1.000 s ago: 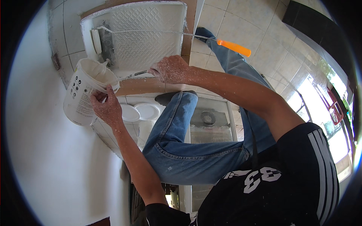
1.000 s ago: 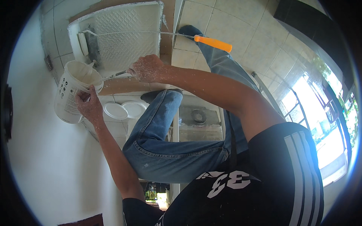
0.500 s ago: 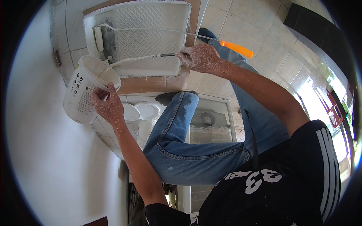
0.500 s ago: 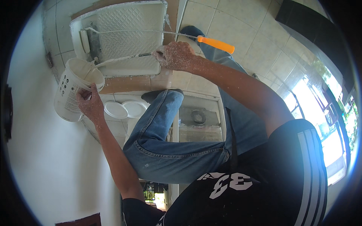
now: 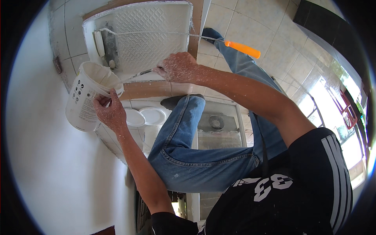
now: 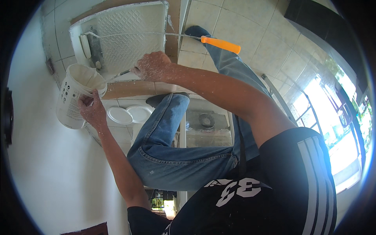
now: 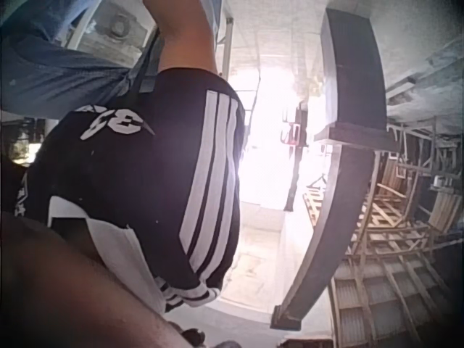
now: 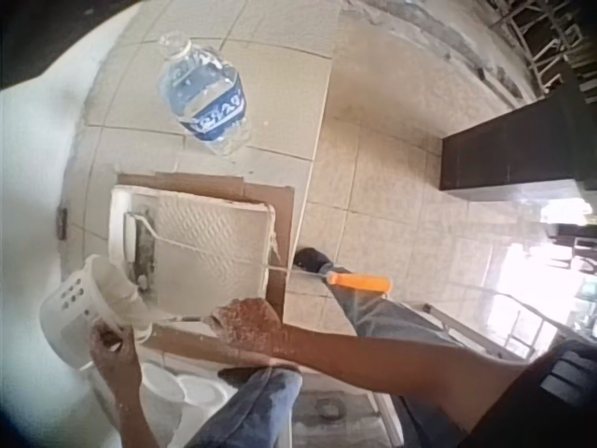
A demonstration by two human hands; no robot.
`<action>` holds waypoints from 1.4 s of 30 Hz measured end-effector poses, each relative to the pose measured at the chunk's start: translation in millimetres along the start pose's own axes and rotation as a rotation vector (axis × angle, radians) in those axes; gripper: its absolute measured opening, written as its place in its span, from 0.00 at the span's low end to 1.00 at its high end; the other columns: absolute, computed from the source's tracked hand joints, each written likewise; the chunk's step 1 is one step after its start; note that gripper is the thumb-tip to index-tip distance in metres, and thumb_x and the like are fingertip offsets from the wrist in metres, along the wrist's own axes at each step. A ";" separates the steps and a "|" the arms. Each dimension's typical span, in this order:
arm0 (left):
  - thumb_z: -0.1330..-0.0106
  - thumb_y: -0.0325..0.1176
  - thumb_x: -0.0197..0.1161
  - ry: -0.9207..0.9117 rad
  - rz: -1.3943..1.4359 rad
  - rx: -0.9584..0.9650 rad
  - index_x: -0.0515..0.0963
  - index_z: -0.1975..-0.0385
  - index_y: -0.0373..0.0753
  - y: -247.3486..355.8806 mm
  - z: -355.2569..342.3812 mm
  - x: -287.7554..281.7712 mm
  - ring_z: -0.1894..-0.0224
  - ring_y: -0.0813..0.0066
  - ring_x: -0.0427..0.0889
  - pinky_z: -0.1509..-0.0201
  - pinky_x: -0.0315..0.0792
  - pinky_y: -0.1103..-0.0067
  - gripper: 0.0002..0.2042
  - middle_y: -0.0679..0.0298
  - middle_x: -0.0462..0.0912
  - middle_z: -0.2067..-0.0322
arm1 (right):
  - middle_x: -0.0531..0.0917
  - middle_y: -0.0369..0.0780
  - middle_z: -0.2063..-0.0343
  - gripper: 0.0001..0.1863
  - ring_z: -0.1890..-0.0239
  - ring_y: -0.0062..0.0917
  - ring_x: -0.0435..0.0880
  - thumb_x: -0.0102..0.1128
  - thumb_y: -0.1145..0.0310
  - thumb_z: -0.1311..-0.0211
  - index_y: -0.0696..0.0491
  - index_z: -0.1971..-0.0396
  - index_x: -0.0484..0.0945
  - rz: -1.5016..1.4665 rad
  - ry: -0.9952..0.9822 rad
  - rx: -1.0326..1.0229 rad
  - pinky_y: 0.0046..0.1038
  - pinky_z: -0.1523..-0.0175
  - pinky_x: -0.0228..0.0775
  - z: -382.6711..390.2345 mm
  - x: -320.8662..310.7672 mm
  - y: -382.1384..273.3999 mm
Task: Preparing paint by mixing and pouring into a tray.
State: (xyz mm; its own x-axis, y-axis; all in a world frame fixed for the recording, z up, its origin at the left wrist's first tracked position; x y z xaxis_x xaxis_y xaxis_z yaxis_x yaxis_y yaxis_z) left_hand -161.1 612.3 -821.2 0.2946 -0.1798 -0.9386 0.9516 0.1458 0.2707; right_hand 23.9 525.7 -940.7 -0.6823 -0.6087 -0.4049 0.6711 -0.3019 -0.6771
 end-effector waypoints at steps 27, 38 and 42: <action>0.46 0.34 0.67 -0.001 -0.008 0.008 0.71 0.69 0.30 1.6 -1.0 0.4 0.69 0.74 0.78 0.65 0.76 0.78 0.15 0.58 0.77 0.71 | 0.79 0.41 0.84 0.25 0.81 0.30 0.80 0.39 0.46 0.34 0.48 0.64 0.81 -0.018 0.142 -0.029 0.33 0.75 0.73 -1.1 1.8 2.9; 0.45 0.34 0.67 0.000 0.048 0.004 0.71 0.68 0.30 -2.7 1.0 -0.2 0.68 0.73 0.77 0.66 0.77 0.78 0.15 0.58 0.76 0.71 | 0.81 0.42 0.79 0.27 0.75 0.32 0.82 0.37 0.43 0.35 0.48 0.61 0.80 -0.122 0.055 0.133 0.35 0.67 0.75 47.6 -8.4 66.9; 0.45 0.33 0.67 -0.011 0.019 0.004 0.71 0.67 0.30 -2.2 1.0 -0.6 0.68 0.74 0.77 0.66 0.77 0.78 0.15 0.58 0.76 0.71 | 0.81 0.43 0.79 0.25 0.74 0.33 0.82 0.37 0.47 0.34 0.49 0.63 0.80 -0.164 0.029 0.025 0.36 0.67 0.74 34.2 3.7 28.7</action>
State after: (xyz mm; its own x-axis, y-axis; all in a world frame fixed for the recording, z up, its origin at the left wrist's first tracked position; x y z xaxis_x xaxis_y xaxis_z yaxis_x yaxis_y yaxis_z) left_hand -163.3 611.1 -821.0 0.3137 -0.1874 -0.9308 0.9460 0.1457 0.2895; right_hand 50.5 489.8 -940.6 -0.7910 -0.5285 -0.3083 0.5571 -0.4140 -0.7199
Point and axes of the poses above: each hand's wrist, its own z-axis away from the middle knuckle, its own x-axis out of the palm, y = z × x, the point moved 5 cm from there along -z, towards the middle knuckle
